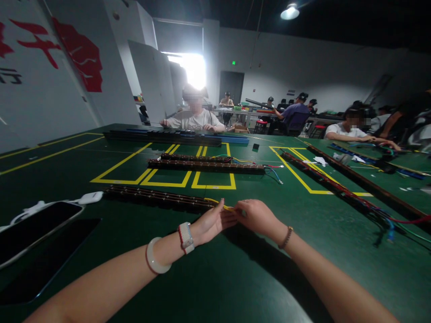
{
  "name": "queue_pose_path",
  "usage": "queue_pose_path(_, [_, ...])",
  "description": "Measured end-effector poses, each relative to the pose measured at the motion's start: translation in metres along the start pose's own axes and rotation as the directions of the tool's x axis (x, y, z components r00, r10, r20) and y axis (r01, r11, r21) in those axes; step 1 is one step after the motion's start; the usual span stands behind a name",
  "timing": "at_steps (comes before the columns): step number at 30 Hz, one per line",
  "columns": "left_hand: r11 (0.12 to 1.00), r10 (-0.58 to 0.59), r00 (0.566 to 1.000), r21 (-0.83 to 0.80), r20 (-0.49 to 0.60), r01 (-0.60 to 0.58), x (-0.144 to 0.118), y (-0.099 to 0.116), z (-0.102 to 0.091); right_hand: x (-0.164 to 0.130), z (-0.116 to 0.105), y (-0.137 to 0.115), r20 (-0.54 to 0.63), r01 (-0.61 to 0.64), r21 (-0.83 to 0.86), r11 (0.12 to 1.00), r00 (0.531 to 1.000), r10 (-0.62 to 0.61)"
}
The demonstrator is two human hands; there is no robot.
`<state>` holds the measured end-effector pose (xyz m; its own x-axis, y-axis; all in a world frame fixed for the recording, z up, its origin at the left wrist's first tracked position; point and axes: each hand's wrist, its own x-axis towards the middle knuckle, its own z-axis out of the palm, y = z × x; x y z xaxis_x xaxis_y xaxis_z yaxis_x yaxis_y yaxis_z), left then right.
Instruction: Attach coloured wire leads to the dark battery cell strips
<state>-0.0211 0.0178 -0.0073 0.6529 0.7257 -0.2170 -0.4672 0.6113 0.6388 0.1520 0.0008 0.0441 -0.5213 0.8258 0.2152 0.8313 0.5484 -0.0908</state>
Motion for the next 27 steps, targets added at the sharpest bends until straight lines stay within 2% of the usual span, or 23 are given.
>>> queue_pose_path(4, [0.998, 0.012, 1.000, 0.063, -0.029, -0.010, -0.003, 0.000, 0.004, 0.001, 0.001, 0.010, -0.080, -0.063, 0.082, 0.995, 0.994, 0.069])
queue_pose_path(9, [0.992, 0.048, 0.994, 0.121, -0.094, -0.036, -0.003, -0.001, 0.002, 0.005, 0.014, 0.028, -0.165, 0.022, -0.015, 1.000, 0.986, -0.024])
queue_pose_path(15, [0.990, 0.039, 0.984, 0.140, -0.175, -0.015, -0.004, 0.000, 0.004, 0.012, 0.028, 0.037, -0.084, 0.052, -0.212, 0.976, 0.994, -0.071])
queue_pose_path(22, [0.985, 0.031, 0.980, 0.175, -0.195, 0.003, -0.003, -0.001, 0.000, 0.016, 0.040, 0.032, 0.018, 0.123, -0.275, 0.953, 0.992, -0.123])
queue_pose_path(27, [0.982, 0.039, 0.981, 0.187, -0.190, -0.003, -0.003, -0.001, -0.002, 0.013, 0.040, 0.031, 0.019, 0.148, -0.272, 0.951, 0.989, -0.149])
